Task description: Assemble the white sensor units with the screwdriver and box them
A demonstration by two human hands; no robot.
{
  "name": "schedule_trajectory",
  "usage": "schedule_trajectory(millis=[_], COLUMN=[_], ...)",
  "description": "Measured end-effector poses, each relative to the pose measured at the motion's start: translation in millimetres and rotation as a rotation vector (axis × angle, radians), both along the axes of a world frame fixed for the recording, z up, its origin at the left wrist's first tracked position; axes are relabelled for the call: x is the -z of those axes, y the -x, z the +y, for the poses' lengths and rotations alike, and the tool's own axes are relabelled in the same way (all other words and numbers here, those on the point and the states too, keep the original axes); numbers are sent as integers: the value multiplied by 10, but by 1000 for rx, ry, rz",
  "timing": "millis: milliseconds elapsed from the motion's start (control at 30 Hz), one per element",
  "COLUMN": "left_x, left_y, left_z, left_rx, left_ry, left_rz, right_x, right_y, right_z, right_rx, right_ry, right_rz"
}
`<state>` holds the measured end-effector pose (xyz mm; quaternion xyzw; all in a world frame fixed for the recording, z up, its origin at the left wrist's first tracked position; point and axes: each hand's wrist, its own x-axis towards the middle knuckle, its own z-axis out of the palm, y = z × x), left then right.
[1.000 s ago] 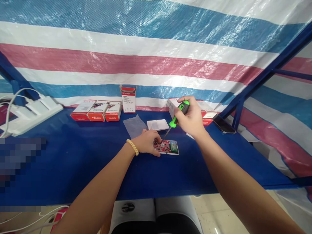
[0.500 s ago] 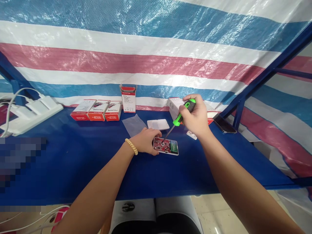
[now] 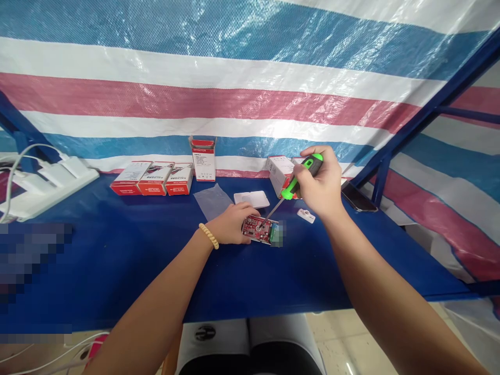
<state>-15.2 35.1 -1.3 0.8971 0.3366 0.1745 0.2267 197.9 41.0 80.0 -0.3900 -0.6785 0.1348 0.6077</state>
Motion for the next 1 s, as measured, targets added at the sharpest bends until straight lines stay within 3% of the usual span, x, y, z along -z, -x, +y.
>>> schedule_trajectory(millis=[467,700,1000], left_x=[-1,-11,-23], left_y=[20,33,53], left_z=[-6,7,-15], left_rx=[37,37,-34], left_ry=[82,109,181], left_rz=[-96,-43,47], right_x=[36,11,178], right_y=[-17,-74,-340], right_z=[9,4,112], right_rx=[37,63,136], right_ry=[89,105,250], right_rz=[128,164,477])
